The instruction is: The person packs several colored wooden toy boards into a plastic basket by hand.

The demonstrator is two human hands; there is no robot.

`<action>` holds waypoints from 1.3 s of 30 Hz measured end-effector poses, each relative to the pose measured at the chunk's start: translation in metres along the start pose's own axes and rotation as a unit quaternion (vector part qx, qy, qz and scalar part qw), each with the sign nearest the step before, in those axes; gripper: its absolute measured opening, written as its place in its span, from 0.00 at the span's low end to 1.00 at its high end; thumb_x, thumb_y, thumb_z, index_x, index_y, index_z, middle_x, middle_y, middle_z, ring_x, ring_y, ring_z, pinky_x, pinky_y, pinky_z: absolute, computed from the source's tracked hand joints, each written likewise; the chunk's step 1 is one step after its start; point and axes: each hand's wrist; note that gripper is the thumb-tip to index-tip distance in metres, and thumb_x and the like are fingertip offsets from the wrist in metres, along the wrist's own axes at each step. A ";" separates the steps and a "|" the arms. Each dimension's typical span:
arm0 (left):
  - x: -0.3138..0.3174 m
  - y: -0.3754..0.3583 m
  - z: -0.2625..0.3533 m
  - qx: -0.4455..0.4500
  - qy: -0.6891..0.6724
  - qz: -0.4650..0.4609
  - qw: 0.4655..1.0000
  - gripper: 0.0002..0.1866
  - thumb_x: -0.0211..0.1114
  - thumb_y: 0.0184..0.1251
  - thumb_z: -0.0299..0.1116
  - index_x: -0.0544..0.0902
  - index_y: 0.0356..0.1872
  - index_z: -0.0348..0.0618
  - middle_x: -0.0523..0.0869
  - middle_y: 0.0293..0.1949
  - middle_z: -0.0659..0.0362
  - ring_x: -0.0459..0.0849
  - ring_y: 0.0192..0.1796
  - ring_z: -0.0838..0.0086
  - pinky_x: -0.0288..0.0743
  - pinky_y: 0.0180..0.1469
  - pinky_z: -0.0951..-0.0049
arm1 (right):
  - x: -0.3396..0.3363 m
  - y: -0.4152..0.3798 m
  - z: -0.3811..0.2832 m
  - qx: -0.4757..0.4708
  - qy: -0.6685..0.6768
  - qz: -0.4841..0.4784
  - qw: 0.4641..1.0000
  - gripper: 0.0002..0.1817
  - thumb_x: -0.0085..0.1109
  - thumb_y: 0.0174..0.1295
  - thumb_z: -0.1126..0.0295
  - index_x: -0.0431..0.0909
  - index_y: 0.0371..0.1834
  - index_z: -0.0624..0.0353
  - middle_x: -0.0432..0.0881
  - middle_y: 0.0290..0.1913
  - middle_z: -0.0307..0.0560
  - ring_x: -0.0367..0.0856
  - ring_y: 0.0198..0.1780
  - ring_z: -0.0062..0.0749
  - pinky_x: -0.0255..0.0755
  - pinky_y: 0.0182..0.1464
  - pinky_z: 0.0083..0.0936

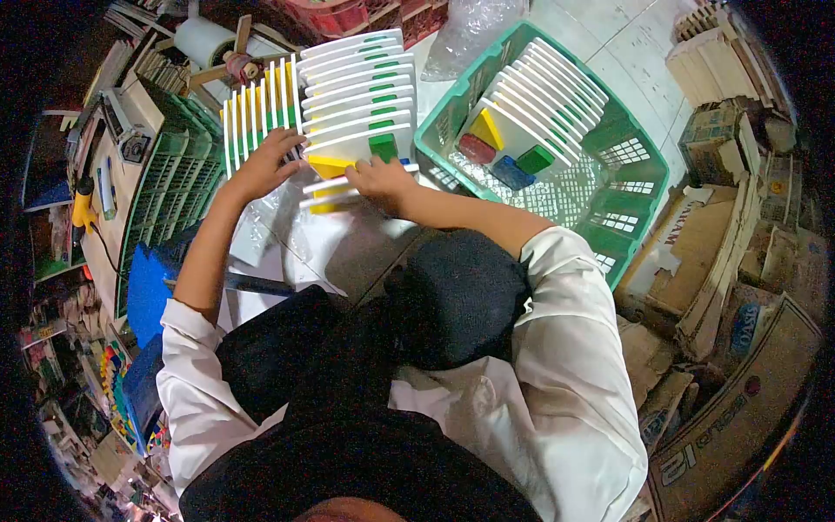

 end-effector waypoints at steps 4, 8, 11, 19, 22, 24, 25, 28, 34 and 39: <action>-0.013 -0.001 0.006 -0.027 -0.045 0.015 0.998 0.22 0.62 0.61 0.38 0.75 0.54 0.38 0.75 0.54 0.45 0.70 0.59 0.53 0.63 0.63 0.62 | -0.002 0.005 0.001 -0.039 0.068 -0.061 0.995 0.27 0.62 0.46 0.68 0.64 0.51 0.54 0.77 0.38 0.51 0.80 0.38 0.51 0.75 0.38 0.45; -0.032 0.001 -0.017 -0.024 -0.057 0.062 0.996 0.19 0.58 0.65 0.36 0.75 0.54 0.36 0.75 0.53 0.45 0.71 0.58 0.53 0.63 0.62 0.63 | -0.073 0.001 -0.005 -0.019 0.108 -0.061 0.992 0.31 0.64 0.43 0.69 0.65 0.54 0.54 0.78 0.36 0.54 0.79 0.39 0.53 0.74 0.40 0.43; -0.049 0.003 -0.015 -0.028 -0.054 0.101 0.993 0.18 0.52 0.70 0.35 0.73 0.56 0.37 0.75 0.55 0.46 0.71 0.60 0.55 0.61 0.64 0.64 | -0.153 -0.036 0.002 0.058 0.183 0.009 0.981 0.38 0.72 0.38 0.66 0.66 0.57 0.54 0.80 0.39 0.55 0.79 0.41 0.55 0.74 0.42 0.40; -0.039 0.034 0.003 -0.007 -0.080 0.058 0.995 0.18 0.54 0.69 0.33 0.72 0.57 0.38 0.74 0.56 0.47 0.70 0.62 0.56 0.61 0.64 0.65 | -0.248 -0.179 0.044 0.206 0.090 0.164 0.961 0.40 0.77 0.35 0.65 0.69 0.56 0.63 0.81 0.40 0.54 0.83 0.44 0.43 0.74 0.46 0.30; -0.035 0.051 0.022 0.039 -0.057 0.064 0.996 0.19 0.55 0.68 0.33 0.72 0.58 0.39 0.74 0.56 0.46 0.70 0.62 0.55 0.61 0.65 0.64 | -0.198 -0.195 0.070 0.262 0.058 0.140 0.953 0.38 0.74 0.36 0.65 0.66 0.55 0.52 0.80 0.34 0.54 0.79 0.37 0.55 0.71 0.37 0.43; -0.038 0.064 0.037 0.020 -0.036 0.036 0.999 0.20 0.54 0.69 0.35 0.71 0.60 0.42 0.71 0.60 0.45 0.65 0.66 0.53 0.57 0.68 0.62 | -0.164 -0.194 0.083 0.305 0.076 0.087 0.945 0.37 0.73 0.37 0.65 0.66 0.55 0.52 0.80 0.39 0.53 0.79 0.40 0.54 0.72 0.38 0.44; -0.038 0.068 0.043 0.020 -0.027 0.034 0.999 0.21 0.53 0.69 0.36 0.70 0.61 0.43 0.70 0.62 0.45 0.63 0.68 0.52 0.56 0.69 0.61 | -0.138 -0.197 0.096 0.263 0.060 0.118 0.956 0.37 0.73 0.38 0.65 0.65 0.55 0.53 0.80 0.42 0.53 0.79 0.42 0.54 0.73 0.39 0.43; -0.044 0.085 0.066 0.033 -0.031 0.020 0.999 0.21 0.53 0.70 0.37 0.70 0.62 0.44 0.68 0.64 0.45 0.60 0.70 0.52 0.53 0.71 0.60 | -0.099 -0.190 0.110 0.297 0.071 0.075 0.949 0.38 0.72 0.38 0.66 0.65 0.56 0.54 0.79 0.42 0.53 0.79 0.42 0.52 0.73 0.41 0.42; -0.034 0.123 0.117 0.091 -0.029 0.011 0.995 0.21 0.53 0.70 0.38 0.70 0.62 0.45 0.68 0.64 0.46 0.60 0.69 0.52 0.54 0.70 0.60 | -0.044 -0.177 0.128 0.273 0.096 0.109 0.951 0.38 0.72 0.40 0.68 0.65 0.58 0.57 0.77 0.43 0.50 0.77 0.47 0.50 0.72 0.45 0.42; 0.010 0.174 0.154 0.144 -0.093 -0.009 0.985 0.27 0.59 0.65 0.39 0.67 0.63 0.42 0.66 0.65 0.46 0.61 0.69 0.55 0.54 0.70 0.62 | -0.061 -0.194 0.112 0.315 0.043 0.191 0.929 0.42 0.72 0.43 0.64 0.64 0.65 0.57 0.72 0.51 0.51 0.68 0.57 0.48 0.62 0.61 0.37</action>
Point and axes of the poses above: each hand's wrist, its own y-axis towards the middle knuckle, its own x-axis out of the palm, z = x × y
